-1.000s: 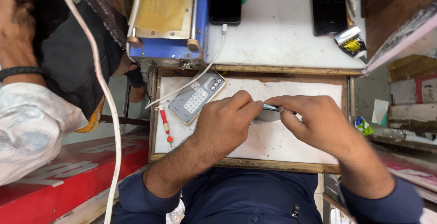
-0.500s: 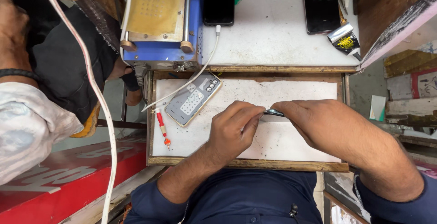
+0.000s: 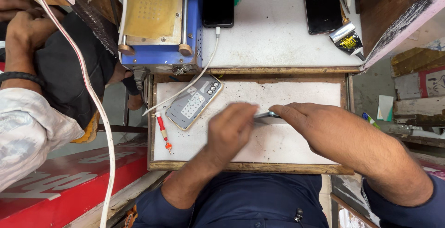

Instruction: The person disassembles a smartphone, removes the back cover, and uses a red-handled screwdriver to loosen screws on the internal frame. They then reassemble the phone by aligning and snapping the back cover back into place. The person also briefly handles another smartphone on the workbench.

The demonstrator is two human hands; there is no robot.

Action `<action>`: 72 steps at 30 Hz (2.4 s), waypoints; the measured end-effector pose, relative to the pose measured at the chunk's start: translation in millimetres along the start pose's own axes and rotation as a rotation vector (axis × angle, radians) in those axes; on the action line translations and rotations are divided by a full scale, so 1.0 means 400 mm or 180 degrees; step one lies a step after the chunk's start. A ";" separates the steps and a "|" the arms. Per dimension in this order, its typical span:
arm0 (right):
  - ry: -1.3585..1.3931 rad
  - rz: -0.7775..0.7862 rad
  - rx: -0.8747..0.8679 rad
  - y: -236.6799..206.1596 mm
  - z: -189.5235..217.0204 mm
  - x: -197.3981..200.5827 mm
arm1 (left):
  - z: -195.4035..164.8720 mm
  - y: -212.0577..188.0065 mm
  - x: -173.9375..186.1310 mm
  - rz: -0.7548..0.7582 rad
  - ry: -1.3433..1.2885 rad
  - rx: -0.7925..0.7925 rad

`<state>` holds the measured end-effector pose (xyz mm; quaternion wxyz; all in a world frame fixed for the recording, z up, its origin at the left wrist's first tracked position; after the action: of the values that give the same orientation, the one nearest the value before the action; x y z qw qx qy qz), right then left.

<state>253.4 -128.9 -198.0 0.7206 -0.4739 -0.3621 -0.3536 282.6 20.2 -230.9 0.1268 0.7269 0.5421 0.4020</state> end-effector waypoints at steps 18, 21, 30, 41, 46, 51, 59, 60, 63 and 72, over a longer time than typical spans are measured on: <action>0.1430 -0.1776 0.0649 0.046 -0.027 -0.064 | 0.015 0.052 0.083 0.0715 0.0159 0.0054; 0.2182 -0.2080 0.0566 0.077 -0.041 -0.142 | -0.013 0.061 0.055 0.1098 0.0319 0.0022; 0.1532 -0.1521 -0.0016 0.088 -0.055 -0.128 | -0.053 0.072 0.049 0.1540 0.1154 -0.0409; 0.1234 -0.0749 -0.0611 0.132 -0.048 -0.134 | -0.005 0.028 -0.004 0.1399 0.1307 -0.0383; 0.0930 -0.1351 -0.0103 0.112 -0.062 -0.126 | 0.080 -0.036 0.020 0.1097 0.1177 0.0241; 0.0684 -0.1213 -0.0320 0.129 -0.090 -0.188 | 0.146 -0.097 -0.003 0.1120 0.1036 0.0690; 0.0475 -0.0992 -0.0203 0.166 -0.053 -0.207 | 0.162 -0.086 -0.002 0.0998 0.1060 0.0332; 0.0477 -0.1035 -0.0180 0.168 -0.055 -0.201 | 0.172 -0.086 -0.005 0.1020 0.1026 0.0351; 0.0544 -0.0938 -0.0091 0.182 -0.062 -0.200 | 0.206 -0.099 -0.006 0.1033 0.0822 0.0509; 0.1344 -0.0802 -0.0147 0.189 -0.100 -0.186 | 0.244 -0.126 -0.021 0.0962 0.0080 0.0926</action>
<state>289.0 -131.1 -305.5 0.7195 -0.3569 -0.2515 -0.5401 317.5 56.5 -328.8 -0.0480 0.8056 0.4807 0.3430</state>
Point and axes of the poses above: each hand's wrist, its own y-axis towards the middle knuckle, its own x-axis out of the back of the hand, z = x × y, the point moved 9 cm from there along y, towards the middle knuckle, and after that the axes turned 3 degrees about -x, right-handed, at the moved point
